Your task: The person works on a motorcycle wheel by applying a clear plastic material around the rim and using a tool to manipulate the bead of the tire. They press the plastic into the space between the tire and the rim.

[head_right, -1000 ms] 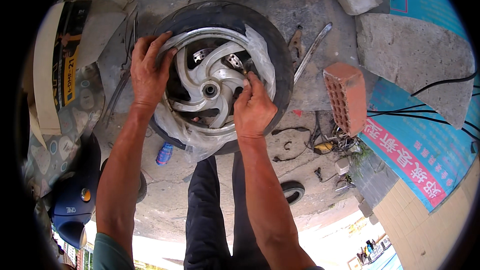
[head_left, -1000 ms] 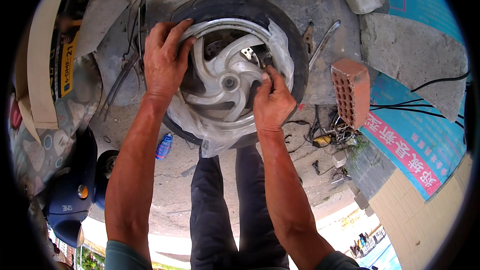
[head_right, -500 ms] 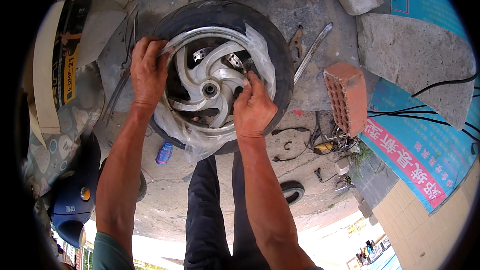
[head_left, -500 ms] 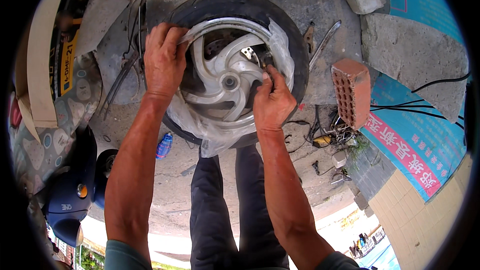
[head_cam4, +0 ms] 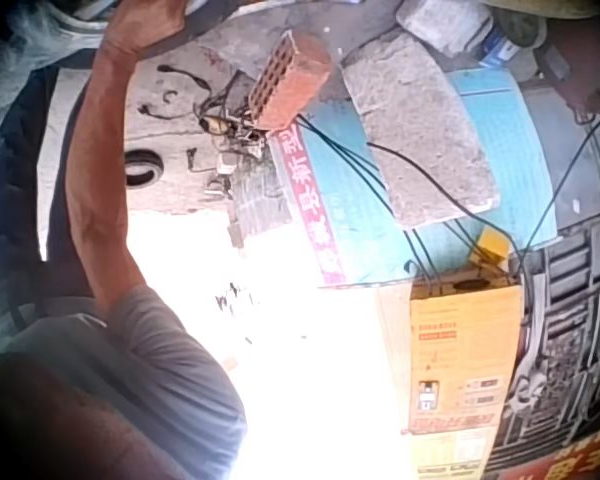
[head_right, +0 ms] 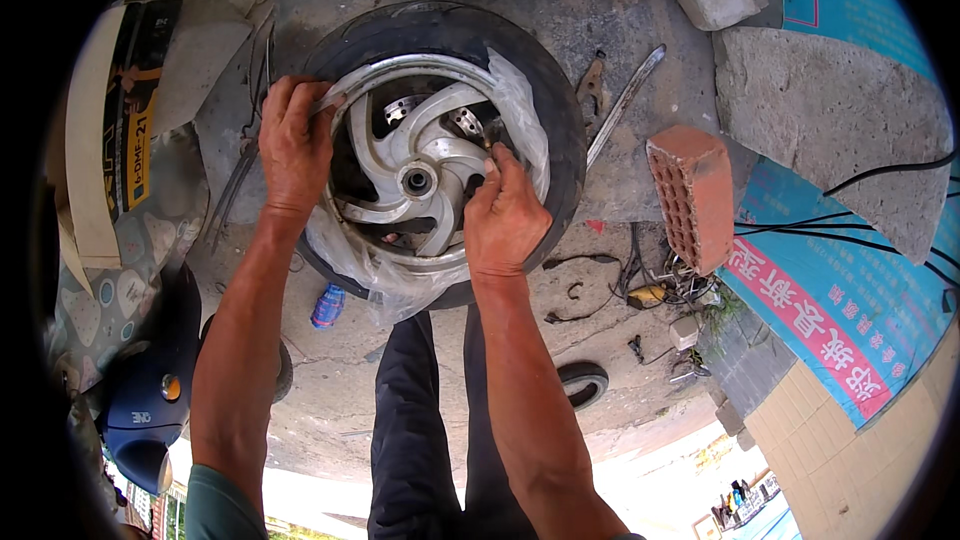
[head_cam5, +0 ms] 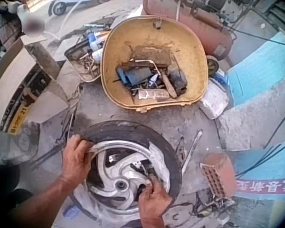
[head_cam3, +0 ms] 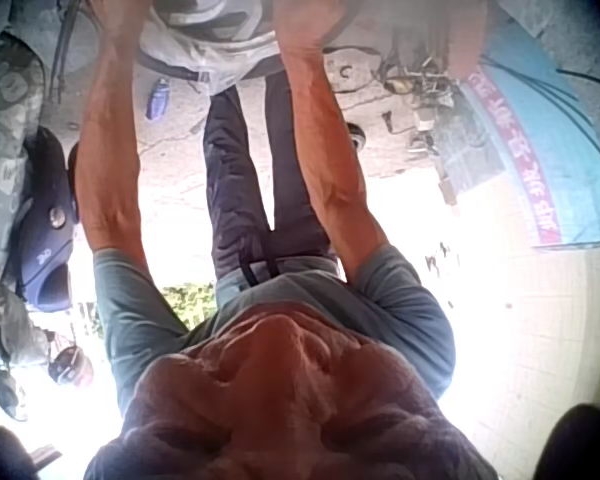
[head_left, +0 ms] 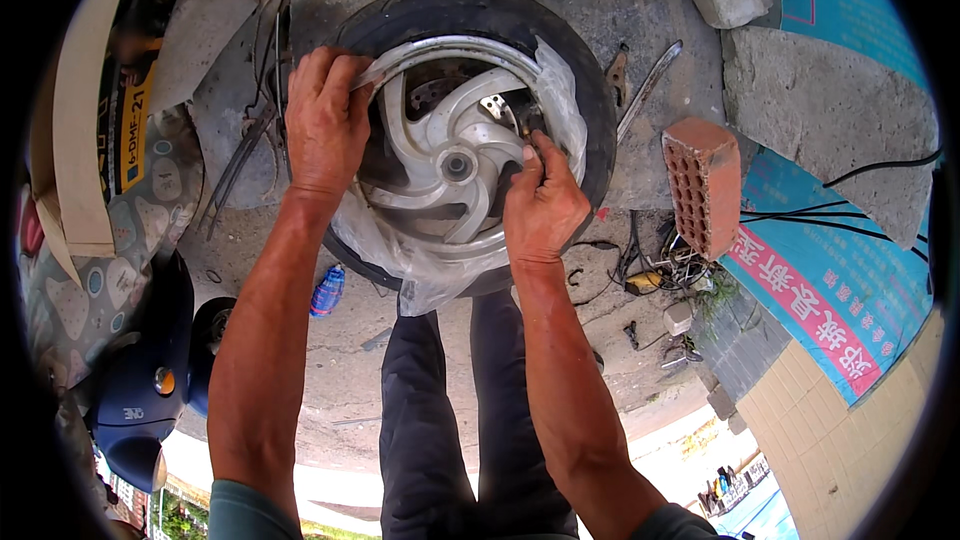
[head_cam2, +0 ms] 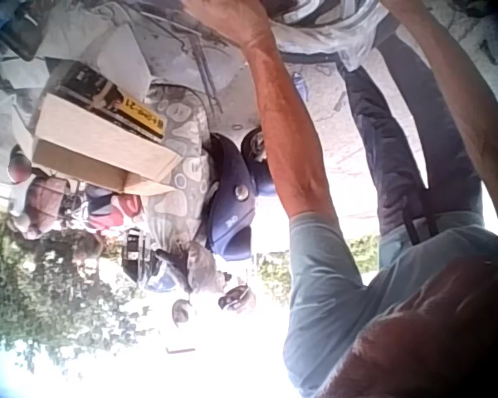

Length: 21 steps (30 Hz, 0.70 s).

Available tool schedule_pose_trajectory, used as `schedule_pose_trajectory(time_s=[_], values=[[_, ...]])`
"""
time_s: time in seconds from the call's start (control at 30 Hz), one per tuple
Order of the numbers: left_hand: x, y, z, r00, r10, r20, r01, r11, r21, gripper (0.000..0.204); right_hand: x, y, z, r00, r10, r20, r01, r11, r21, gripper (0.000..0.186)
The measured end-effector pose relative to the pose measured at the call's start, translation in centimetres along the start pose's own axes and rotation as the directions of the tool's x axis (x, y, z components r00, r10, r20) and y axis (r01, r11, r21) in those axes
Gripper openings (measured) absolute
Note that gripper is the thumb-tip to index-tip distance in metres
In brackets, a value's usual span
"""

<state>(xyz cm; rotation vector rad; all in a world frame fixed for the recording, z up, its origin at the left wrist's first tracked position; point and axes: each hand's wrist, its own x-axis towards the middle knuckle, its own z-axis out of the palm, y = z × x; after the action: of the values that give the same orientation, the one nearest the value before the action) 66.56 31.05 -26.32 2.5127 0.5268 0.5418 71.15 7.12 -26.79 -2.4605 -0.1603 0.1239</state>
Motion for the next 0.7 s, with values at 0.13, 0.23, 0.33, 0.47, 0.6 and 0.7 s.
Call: schedule_pose_trajectory(time_s=[0.13, 0.23, 0.33, 0.47, 0.6, 0.7], values=[[-0.01, -0.02, 0.13, 1.000, 0.002, -0.004, -0.002, 1.000, -0.005, 0.019, 0.02, 0.15, 0.01, 1.000, -0.011, 0.001, 0.011, 1.000, 0.000, 0.027], [0.03, 0.04, 0.12, 1.000, -0.001, -0.005, 0.001, 1.000, -0.008, 0.018, 0.03, 0.20, 0.01, 1.000, -0.011, 0.002, 0.011, 1.000, -0.001, 0.027], [0.00, 0.03, 0.07, 1.000, 0.001, -0.002, -0.001, 1.000, 0.007, 0.018, 0.02, 0.13, 0.03, 1.000, -0.014, 0.002, 0.014, 1.000, -0.001, 0.027], [0.04, 0.12, 0.01, 1.000, -0.012, -0.003, 0.012, 1.000, 0.005, 0.017, 0.04, -0.24, -0.11, 1.000, -0.010, 0.012, 0.010, 1.000, -0.015, 0.028], [-0.03, 0.05, 0.12, 1.000, -0.011, -0.008, 0.011, 1.000, 0.006, 0.018, 0.06, -0.18, -0.11, 1.000, -0.010, 0.007, 0.010, 1.000, -0.009, 0.029], [0.05, 0.47, -0.06, 1.000, -0.024, 0.017, 0.024, 0.999, 0.024, 0.021, 0.02, -0.09, -0.04, 1.000, -0.013, 0.002, 0.013, 1.000, -0.005, 0.030]])
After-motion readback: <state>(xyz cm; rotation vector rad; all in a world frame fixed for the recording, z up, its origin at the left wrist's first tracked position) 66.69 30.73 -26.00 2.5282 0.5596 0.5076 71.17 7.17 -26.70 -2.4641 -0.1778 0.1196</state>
